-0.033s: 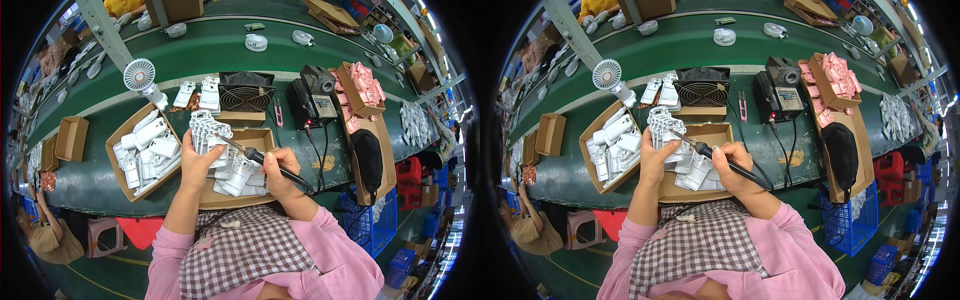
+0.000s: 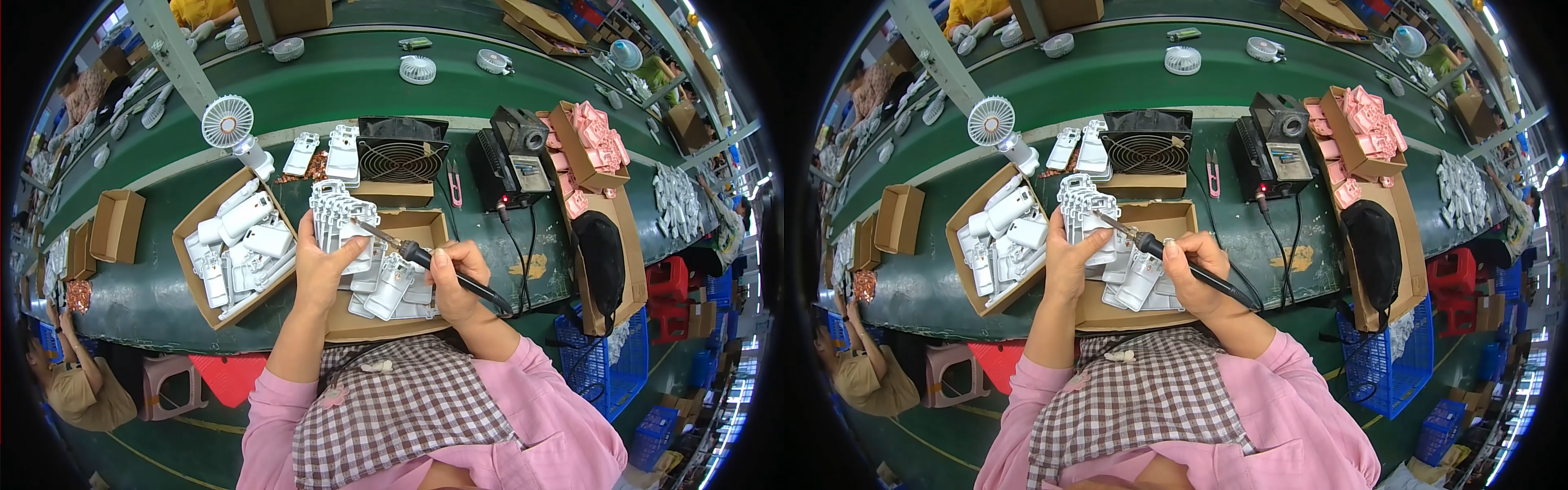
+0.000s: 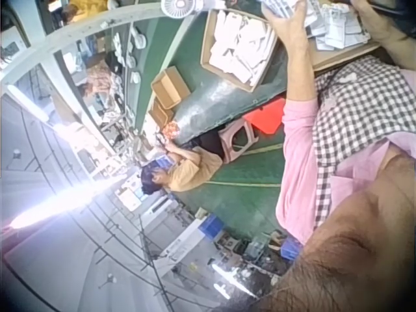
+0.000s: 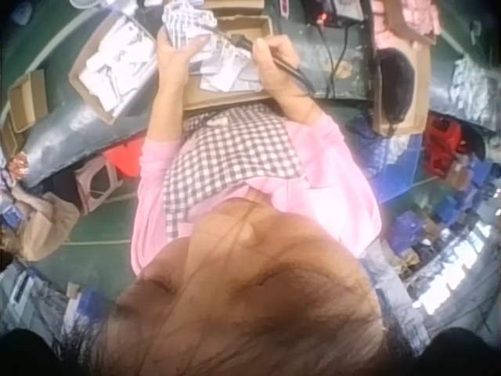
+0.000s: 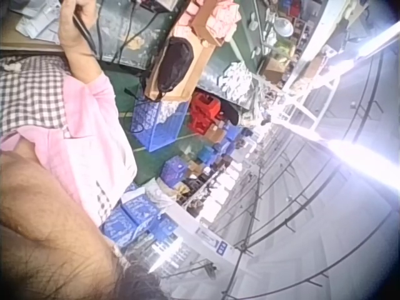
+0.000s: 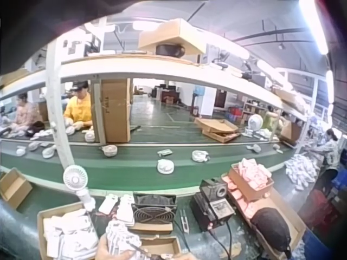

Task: The person uses a soldering iron to work on white plastic components, placing each finished piece into a cardboard box before picking up the next one. After soldering several components, the person briefly picks up a small white fan from the table and sets it back down.

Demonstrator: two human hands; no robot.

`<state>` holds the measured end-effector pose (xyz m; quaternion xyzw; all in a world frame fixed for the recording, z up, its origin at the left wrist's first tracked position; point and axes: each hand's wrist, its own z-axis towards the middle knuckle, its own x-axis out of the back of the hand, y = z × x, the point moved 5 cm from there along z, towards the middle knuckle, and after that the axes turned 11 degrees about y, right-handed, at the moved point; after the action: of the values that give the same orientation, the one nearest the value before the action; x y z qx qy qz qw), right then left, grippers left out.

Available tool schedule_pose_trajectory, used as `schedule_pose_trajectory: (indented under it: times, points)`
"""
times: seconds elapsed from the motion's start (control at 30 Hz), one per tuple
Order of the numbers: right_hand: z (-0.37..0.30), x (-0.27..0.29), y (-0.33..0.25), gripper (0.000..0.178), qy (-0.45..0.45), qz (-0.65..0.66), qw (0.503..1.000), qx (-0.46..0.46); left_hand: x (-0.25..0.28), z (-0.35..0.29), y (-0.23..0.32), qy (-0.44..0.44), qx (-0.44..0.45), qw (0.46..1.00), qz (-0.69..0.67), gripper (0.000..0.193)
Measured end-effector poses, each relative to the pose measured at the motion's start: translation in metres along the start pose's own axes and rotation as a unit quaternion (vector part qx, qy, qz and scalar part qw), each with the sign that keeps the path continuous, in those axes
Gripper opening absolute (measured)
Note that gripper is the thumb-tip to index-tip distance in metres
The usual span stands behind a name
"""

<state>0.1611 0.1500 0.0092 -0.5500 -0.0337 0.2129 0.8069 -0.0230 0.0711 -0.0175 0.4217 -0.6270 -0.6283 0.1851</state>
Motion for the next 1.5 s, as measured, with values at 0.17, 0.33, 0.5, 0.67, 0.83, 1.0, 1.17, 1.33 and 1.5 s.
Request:
schedule_pose_trajectory:
  times: [0.17,0.33,0.5,0.67,0.83,1.0,1.17,1.33,1.5]
  points:
    - [0.000,0.000,0.001,0.012,0.001,0.002,1.000,-0.003,-0.001,0.000,0.001,0.000,0.004,1.000,-0.003,0.072]
    - [-0.001,0.002,-0.001,0.013,0.021,0.013,1.000,0.016,0.000,0.000,0.000,0.002,0.005,1.000,-0.009,0.071]
    - [-0.001,0.007,-0.003,0.015,0.035,0.063,0.996,0.047,-0.004,0.001,0.004,-0.053,0.050,0.994,-0.079,0.074]
    - [-0.003,0.008,-0.005,0.017,0.034,0.072,0.994,0.071,-0.006,-0.003,0.001,-0.076,0.063,0.992,-0.075,0.081]
    - [-0.003,0.010,-0.003,0.023,0.045,0.093,0.992,0.075,-0.012,-0.007,0.005,-0.059,0.030,0.997,-0.026,0.084]
    - [-0.002,0.010,-0.002,0.026,0.041,0.111,0.990,0.077,-0.005,-0.007,0.004,-0.042,0.062,0.997,-0.014,0.088]
    - [-0.003,0.008,-0.006,0.027,0.040,0.109,0.990,0.084,0.000,-0.005,0.000,-0.019,0.083,0.995,-0.042,0.074]
    - [-0.005,0.009,-0.002,0.017,0.031,0.051,0.997,0.049,0.003,-0.003,0.000,0.021,-0.002,0.999,-0.027,0.058]
    - [-0.005,0.008,-0.002,0.012,0.009,0.035,0.999,0.029,0.004,-0.002,0.003,0.050,-0.060,0.995,0.060,0.055]
